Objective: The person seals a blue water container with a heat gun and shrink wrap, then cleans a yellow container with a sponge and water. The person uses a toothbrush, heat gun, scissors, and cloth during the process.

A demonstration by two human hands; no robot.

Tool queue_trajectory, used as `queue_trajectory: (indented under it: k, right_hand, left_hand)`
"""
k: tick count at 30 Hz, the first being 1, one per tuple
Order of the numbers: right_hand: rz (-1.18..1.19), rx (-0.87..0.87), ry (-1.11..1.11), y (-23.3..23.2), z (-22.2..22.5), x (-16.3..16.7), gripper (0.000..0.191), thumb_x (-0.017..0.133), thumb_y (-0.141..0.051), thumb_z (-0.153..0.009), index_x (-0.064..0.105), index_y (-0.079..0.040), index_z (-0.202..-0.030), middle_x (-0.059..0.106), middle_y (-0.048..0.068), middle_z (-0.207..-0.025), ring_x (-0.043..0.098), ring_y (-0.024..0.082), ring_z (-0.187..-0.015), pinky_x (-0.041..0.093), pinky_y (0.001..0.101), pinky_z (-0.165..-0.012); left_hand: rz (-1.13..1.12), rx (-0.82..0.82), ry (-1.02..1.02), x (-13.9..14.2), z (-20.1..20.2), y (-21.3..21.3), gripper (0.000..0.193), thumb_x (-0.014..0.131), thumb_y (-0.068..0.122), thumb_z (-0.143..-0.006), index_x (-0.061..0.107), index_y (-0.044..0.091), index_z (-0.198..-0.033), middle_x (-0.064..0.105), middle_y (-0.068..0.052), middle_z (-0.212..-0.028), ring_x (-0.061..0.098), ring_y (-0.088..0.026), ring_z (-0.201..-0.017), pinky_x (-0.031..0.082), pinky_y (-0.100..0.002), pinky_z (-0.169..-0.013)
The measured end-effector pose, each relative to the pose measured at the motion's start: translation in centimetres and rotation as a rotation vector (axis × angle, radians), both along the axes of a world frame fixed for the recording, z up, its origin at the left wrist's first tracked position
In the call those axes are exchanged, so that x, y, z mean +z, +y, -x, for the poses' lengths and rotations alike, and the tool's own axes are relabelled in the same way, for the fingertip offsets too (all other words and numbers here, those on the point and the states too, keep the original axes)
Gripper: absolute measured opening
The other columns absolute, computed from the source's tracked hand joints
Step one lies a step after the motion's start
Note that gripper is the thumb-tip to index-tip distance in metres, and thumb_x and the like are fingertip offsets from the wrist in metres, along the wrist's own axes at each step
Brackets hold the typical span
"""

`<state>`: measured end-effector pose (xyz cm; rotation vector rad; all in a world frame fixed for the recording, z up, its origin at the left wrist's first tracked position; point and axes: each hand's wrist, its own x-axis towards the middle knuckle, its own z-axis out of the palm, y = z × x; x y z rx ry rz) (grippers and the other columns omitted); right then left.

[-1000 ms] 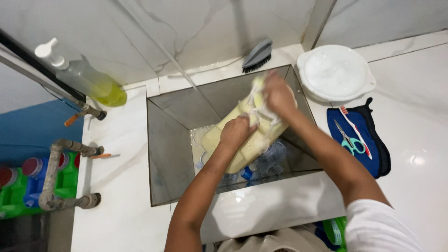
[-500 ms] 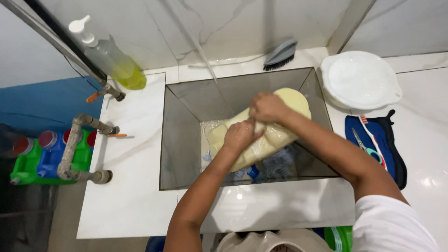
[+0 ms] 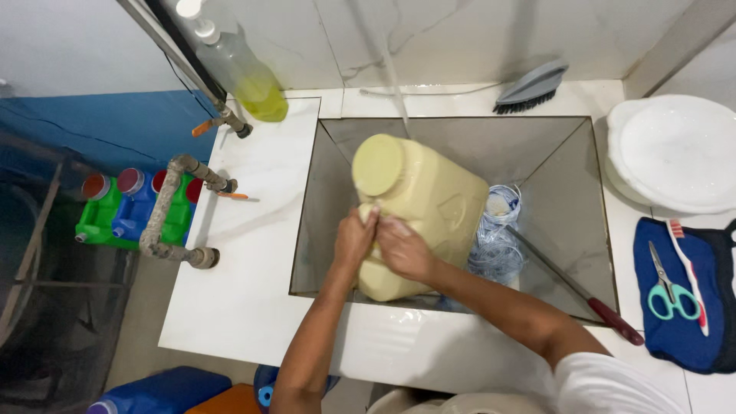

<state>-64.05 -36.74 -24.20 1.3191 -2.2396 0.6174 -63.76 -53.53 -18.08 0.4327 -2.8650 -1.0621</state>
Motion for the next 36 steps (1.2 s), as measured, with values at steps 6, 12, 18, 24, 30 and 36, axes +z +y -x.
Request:
queue_trajectory:
  k: [6, 12, 18, 24, 30, 36]
  right_hand:
    - [0.201, 0.117, -0.198, 0.9, -1.8, 4.2, 0.046, 0.061, -0.005, -0.08, 0.061, 0.008, -0.124, 0.062, 0.023, -0.125, 0.054, 0.043, -0.119, 0.039, 0.0536, -0.108]
    - [0.029, -0.131, -0.346, -3.5, 6.8, -4.4, 0.034, 0.058, -0.001, -0.084, 0.061, 0.003, -0.117, 0.06, 0.022, -0.118, 0.052, 0.04, -0.106, 0.041, 0.0534, -0.095]
    - [0.099, -0.667, -0.478, 5.0, 8.2, -7.1, 0.037, 0.058, -0.001, -0.084, 0.059, 0.0, -0.12, 0.059, 0.022, -0.122, 0.05, 0.04, -0.111, 0.038, 0.0541, -0.099]
    - [0.244, -0.16, -0.406, -3.7, 1.7, -5.1, 0.04, 0.057, -0.001, -0.084, 0.057, -0.002, -0.123, 0.058, 0.021, -0.126, 0.049, 0.041, -0.117, 0.036, 0.0548, -0.103]
    - [0.192, -0.697, -0.455, 2.9, 15.2, -7.0, 0.047, 0.053, -0.012, -0.093, 0.042, 0.002, -0.137, 0.041, 0.026, -0.141, 0.033, 0.045, -0.131, 0.026, 0.0563, -0.112]
    - [0.262, -0.49, -0.648, 4.6, -0.5, -9.3, 0.064, 0.048, -0.025, -0.104, 0.023, 0.008, -0.152, 0.022, 0.033, -0.157, 0.014, 0.05, -0.147, 0.016, 0.0579, -0.121]
  left_hand:
    - [-0.102, 0.245, -0.071, -5.1, 2.9, -5.3, 0.07, 0.053, 0.059, -0.096, 0.066, -0.008, -0.114, 0.067, -0.037, -0.104, 0.065, -0.054, -0.102, 0.051, -0.056, -0.088]
    - [-0.13, 0.277, -0.149, -6.9, 4.0, -7.2, 0.075, 0.052, 0.061, -0.096, 0.064, -0.01, -0.114, 0.067, -0.039, -0.106, 0.064, -0.053, -0.106, 0.051, -0.054, -0.092]
    - [-0.113, 0.313, -0.251, -7.5, 3.7, -7.5, 0.07, 0.052, 0.061, -0.096, 0.067, -0.006, -0.112, 0.068, -0.036, -0.106, 0.065, -0.052, -0.106, 0.05, -0.054, -0.093]
    - [-0.128, 0.286, -0.229, -8.3, 3.0, -7.8, 0.067, 0.051, 0.059, -0.098, 0.067, -0.005, -0.114, 0.069, -0.035, -0.105, 0.067, -0.051, -0.105, 0.053, -0.054, -0.09]
    - [-0.153, 0.273, -0.159, -8.2, 2.7, -8.2, 0.066, 0.052, 0.058, -0.097, 0.068, -0.003, -0.114, 0.071, -0.032, -0.107, 0.068, -0.049, -0.105, 0.053, -0.052, -0.09]
    - [-0.129, 0.174, -0.179, -5.9, 2.1, -7.4, 0.065, 0.049, 0.058, -0.098, 0.067, -0.002, -0.115, 0.07, -0.034, -0.104, 0.067, -0.05, -0.102, 0.052, -0.052, -0.089]
